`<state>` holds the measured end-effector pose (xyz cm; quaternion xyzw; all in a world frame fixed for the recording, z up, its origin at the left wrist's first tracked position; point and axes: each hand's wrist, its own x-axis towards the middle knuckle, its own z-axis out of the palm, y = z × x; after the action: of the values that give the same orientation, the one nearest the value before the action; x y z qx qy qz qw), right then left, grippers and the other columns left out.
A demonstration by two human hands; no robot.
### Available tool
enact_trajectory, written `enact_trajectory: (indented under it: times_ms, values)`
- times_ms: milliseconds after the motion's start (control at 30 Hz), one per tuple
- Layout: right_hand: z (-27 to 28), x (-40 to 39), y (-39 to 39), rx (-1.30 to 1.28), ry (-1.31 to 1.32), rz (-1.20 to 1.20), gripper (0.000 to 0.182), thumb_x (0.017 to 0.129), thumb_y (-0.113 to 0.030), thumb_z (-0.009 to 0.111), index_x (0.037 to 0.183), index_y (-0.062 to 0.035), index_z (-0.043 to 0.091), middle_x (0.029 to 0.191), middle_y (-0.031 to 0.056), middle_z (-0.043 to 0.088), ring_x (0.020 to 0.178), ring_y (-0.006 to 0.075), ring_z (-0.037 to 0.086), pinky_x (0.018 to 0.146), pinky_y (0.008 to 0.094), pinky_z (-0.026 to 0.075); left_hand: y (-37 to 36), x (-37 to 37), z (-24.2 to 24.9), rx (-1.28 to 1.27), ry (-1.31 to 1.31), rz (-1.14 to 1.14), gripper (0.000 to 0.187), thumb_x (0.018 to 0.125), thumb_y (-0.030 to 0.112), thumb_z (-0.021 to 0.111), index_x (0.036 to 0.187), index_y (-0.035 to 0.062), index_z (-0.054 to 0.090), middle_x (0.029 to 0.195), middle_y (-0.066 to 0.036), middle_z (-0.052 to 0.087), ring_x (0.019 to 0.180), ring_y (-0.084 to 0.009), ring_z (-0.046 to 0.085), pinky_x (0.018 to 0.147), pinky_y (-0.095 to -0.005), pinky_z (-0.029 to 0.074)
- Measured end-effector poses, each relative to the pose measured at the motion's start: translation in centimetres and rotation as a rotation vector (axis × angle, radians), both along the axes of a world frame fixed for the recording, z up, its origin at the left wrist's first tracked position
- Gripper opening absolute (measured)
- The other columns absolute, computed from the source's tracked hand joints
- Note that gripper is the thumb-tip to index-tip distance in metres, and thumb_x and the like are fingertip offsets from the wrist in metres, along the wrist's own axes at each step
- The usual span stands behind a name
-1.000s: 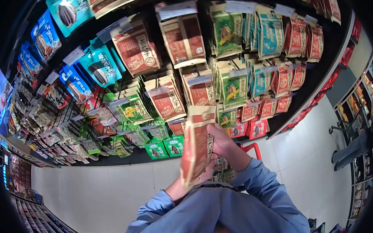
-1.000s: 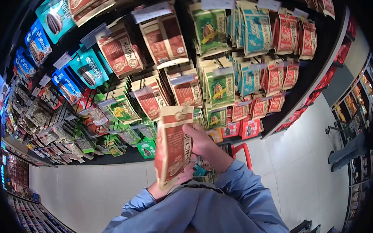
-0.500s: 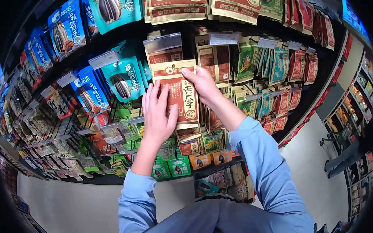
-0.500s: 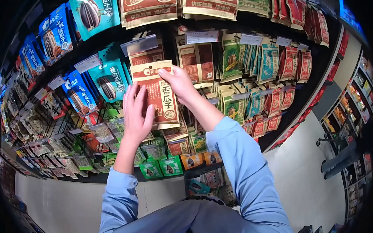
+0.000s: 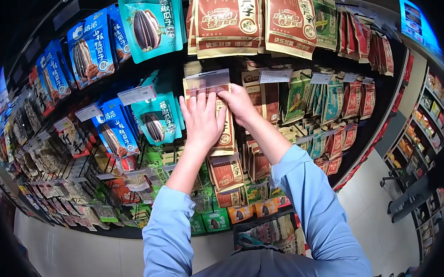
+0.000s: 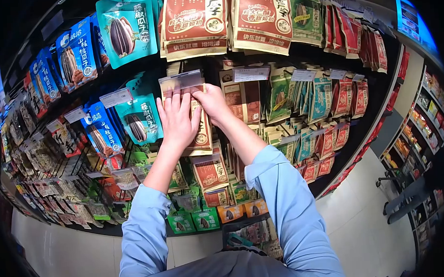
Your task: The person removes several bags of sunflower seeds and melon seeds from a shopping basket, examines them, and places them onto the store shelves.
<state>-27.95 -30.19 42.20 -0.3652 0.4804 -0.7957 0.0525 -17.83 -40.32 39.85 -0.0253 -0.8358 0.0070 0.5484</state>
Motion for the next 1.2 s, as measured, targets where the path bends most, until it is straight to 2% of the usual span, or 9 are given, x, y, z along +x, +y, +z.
enact_trajectory:
  times_ms: [67,233,367,400,500,667,800,867,1200]
  values:
    - [-0.4,-0.4,0.1,0.044,-0.021,-0.013,0.015,0.096,-0.007,0.062,0.106,0.0018,0.068,0.098,0.0051,0.072,0.084,0.0106,0.064,0.076,0.0292,0.053,-0.3,-0.4,0.1,0.01,-0.066,0.037,0.057,0.094,0.036,0.062,0.141,0.0063,0.051,0.153,-0.019,0.04,0.143,-0.0409,0.033,0.117,-0.0644,0.018]
    - [-0.3,0.4,0.8,0.504,0.44,-0.782,0.036,0.088,-0.024,0.067,0.115,0.0004,0.063,0.104,0.0238,0.069,0.097,0.0458,0.064,0.086,0.0471,0.052,-1.1,-1.8,-0.7,0.005,-0.076,0.055,0.056,0.091,0.03,0.065,0.141,0.0089,0.052,0.158,-0.018,0.033,0.145,-0.041,0.031,0.114,-0.0677,0.022]
    - [-3.8,4.8,5.3,0.378,0.704,-0.855,0.04,0.088,-0.012,0.065,0.126,-0.0026,0.059,0.119,0.0203,0.063,0.11,0.0387,0.059,0.098,0.045,0.048,-0.3,0.3,-5.0,0.065,-0.154,-0.037,0.057,0.09,0.022,0.066,0.143,0.0104,0.052,0.157,-0.02,0.034,0.146,-0.0412,0.029,0.117,-0.064,0.02]
    - [-6.1,5.9,6.9,0.427,0.645,-0.738,0.033,0.092,-0.011,0.065,0.124,-0.0012,0.062,0.113,0.0144,0.067,0.102,0.0242,0.066,0.089,0.0339,0.052,0.6,1.9,-6.5,0.07,-0.143,-0.081,0.059,0.088,0.018,0.067,0.145,0.0105,0.05,0.155,-0.02,0.037,0.143,-0.0411,0.034,0.117,-0.0617,0.022]
    - [-16.6,8.0,12.7,0.66,0.269,-0.28,0.02,0.099,-0.009,0.061,0.116,0.0012,0.065,0.097,0.0043,0.07,0.087,0.0079,0.065,0.076,0.0242,0.052,2.8,6.1,-16.2,0.152,-0.224,-0.282,0.052,0.084,0.007,0.066,0.135,0.0094,0.058,0.144,-0.016,0.05,0.134,-0.0373,0.046,0.112,-0.054,0.034]
    - [-37.1,11.9,27.1,1.112,-0.092,-0.136,0.026,0.096,-0.015,0.066,0.116,0.0015,0.066,0.093,0.0101,0.073,0.08,0.0143,0.067,0.076,0.0292,0.054,9.7,15.5,-39.2,0.614,-0.936,-0.318,0.045,0.089,0.015,0.061,0.132,0.0045,0.057,0.128,-0.021,0.06,0.109,-0.0429,0.061,0.093,-0.0521,0.049]
    - [-41.5,16.0,35.2,1.293,-0.387,-0.183,0.025,0.096,-0.014,0.065,0.115,0.002,0.066,0.098,0.0084,0.072,0.086,0.0148,0.068,0.078,0.0291,0.053,14.9,23.6,-53.8,0.796,-1.712,-0.133,0.048,0.09,0.029,0.06,0.13,0.0025,0.058,0.124,-0.022,0.064,0.115,-0.0406,0.062,0.098,-0.0503,0.05]
    - [-45.0,16.4,39.3,1.284,-0.194,-0.35,0.022,0.097,-0.014,0.064,0.113,-0.0003,0.068,0.099,0.0104,0.073,0.087,0.0165,0.069,0.077,0.0293,0.054,16.9,26.2,-57.7,0.782,-1.97,-0.161,0.045,0.09,0.029,0.06,0.126,0.0023,0.06,0.123,-0.023,0.065,0.117,-0.039,0.062,0.098,-0.0498,0.05]
    - [-46.7,14.8,45.9,1.232,-0.251,-0.508,0.019,0.1,-0.013,0.058,0.108,-0.0005,0.069,0.091,0.0135,0.075,0.084,0.0218,0.074,0.071,0.032,0.057,25.9,26.5,-69.6,0.768,-1.922,-0.152,0.033,0.088,0.022,0.059,0.116,0.0034,0.064,0.118,-0.024,0.067,0.111,-0.0397,0.065,0.095,-0.0497,0.052]
